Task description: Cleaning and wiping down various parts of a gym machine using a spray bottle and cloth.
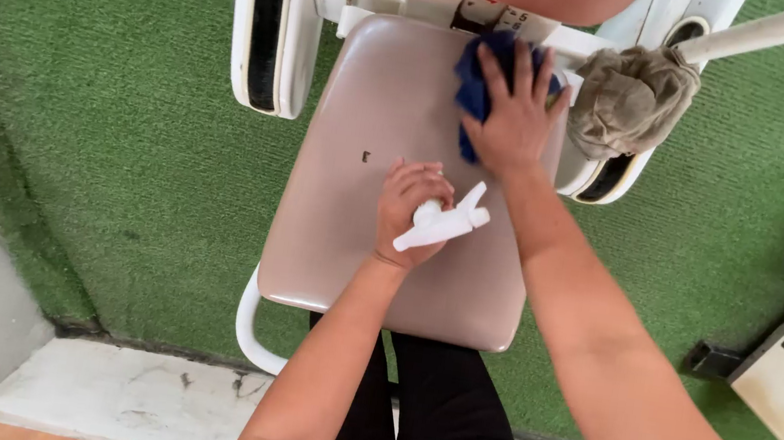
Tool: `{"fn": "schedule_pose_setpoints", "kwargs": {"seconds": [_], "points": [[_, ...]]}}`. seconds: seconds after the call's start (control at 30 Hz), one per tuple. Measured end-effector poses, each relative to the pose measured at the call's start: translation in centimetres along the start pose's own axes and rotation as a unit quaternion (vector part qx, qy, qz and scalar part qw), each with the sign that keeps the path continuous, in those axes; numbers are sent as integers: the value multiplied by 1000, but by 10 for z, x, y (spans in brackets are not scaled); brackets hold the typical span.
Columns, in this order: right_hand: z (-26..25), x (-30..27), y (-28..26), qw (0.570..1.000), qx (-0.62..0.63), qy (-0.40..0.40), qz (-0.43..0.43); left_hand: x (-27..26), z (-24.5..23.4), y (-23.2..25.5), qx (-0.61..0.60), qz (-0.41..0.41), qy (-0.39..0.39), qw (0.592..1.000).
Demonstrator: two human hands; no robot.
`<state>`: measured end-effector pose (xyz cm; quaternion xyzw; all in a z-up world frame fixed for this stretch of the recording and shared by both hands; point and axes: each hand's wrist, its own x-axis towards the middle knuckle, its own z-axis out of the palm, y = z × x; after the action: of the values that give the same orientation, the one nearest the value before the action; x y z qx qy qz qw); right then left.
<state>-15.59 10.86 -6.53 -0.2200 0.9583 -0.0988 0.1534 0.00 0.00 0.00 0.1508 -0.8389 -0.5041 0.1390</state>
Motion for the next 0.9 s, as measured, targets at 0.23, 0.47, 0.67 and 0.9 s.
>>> {"fn": "schedule_pose_setpoints", "kwargs": {"seconds": [0.23,0.47,0.67,0.9], "points": [[12,-7,26,996,41,32,72,9,7,-11,-19,-3,-5,1000],[28,-97,33,962,154,126,186,9,13,-21,-1,25,-20,999],[29,-198,7,931,191,115,289,-1,1,-11,-23,13,-36,999],[58,-288,-9,895,185,80,399,-58,-38,7,-92,-99,-154,979]]}}
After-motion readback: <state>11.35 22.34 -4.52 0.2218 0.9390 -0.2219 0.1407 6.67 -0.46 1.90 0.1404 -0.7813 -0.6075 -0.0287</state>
